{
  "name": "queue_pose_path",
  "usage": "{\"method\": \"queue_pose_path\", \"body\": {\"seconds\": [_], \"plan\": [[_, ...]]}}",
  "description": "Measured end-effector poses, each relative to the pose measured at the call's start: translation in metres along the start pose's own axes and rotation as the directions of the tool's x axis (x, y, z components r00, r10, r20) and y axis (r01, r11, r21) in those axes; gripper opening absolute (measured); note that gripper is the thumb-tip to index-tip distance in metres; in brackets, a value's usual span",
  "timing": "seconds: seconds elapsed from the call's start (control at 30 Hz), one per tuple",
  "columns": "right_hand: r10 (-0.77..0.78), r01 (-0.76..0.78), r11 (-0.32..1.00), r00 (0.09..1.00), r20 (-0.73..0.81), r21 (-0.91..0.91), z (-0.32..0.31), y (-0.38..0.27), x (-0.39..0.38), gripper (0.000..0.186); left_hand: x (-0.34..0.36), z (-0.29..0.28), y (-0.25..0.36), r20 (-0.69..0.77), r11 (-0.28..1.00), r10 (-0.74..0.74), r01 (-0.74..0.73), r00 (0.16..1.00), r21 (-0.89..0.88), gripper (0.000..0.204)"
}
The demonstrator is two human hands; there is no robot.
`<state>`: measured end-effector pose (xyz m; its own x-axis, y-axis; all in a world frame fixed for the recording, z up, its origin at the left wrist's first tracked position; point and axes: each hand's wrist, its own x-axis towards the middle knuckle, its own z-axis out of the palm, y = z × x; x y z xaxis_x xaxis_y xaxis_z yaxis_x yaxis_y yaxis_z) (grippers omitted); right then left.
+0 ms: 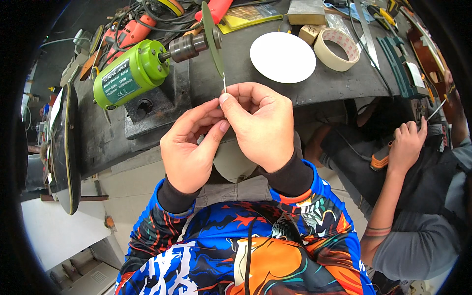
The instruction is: The person uses a bench grinder to sharpen a small metal rod, holding it against the spinning wheel with both hands. They periodically inspect the rod and rub it against a sanding block before returning to the grinder to continue the sharpening process.
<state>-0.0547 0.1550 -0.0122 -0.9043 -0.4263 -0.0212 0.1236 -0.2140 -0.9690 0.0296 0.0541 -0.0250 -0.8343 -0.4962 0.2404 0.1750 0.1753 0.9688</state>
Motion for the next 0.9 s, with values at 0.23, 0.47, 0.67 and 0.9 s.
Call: {"method": "queue_pose_path", "body": {"seconds": [0.23,0.47,0.67,0.9], "plan": [[-0.002,0.002,1.000,1.000,0.006,-0.001,-0.0002,-0.0010,0.0007,0.017,0.0004,0.0011,0.0011,-0.007,1.000,0.003,-0.003,1.000,-0.003,0.033],[0.003,-0.003,1.000,1.000,0.015,0.001,-0.0005,-0.0004,0.0020,0.017,0.0010,0.0021,0.0009,-0.014,1.000,-0.003,0.003,1.000,0.006,0.033],[-0.004,0.004,1.000,1.000,0.021,-0.011,-0.0007,-0.0002,0.0029,0.018,0.0003,-0.0011,-0.0008,0.039,0.999,-0.019,0.018,0.999,0.045,0.035],[-0.012,0.012,1.000,0.999,0.030,-0.015,-0.0015,0.0007,0.0036,0.018,0.0002,-0.0008,-0.0006,0.032,0.998,-0.025,0.023,0.999,0.053,0.035]]}}
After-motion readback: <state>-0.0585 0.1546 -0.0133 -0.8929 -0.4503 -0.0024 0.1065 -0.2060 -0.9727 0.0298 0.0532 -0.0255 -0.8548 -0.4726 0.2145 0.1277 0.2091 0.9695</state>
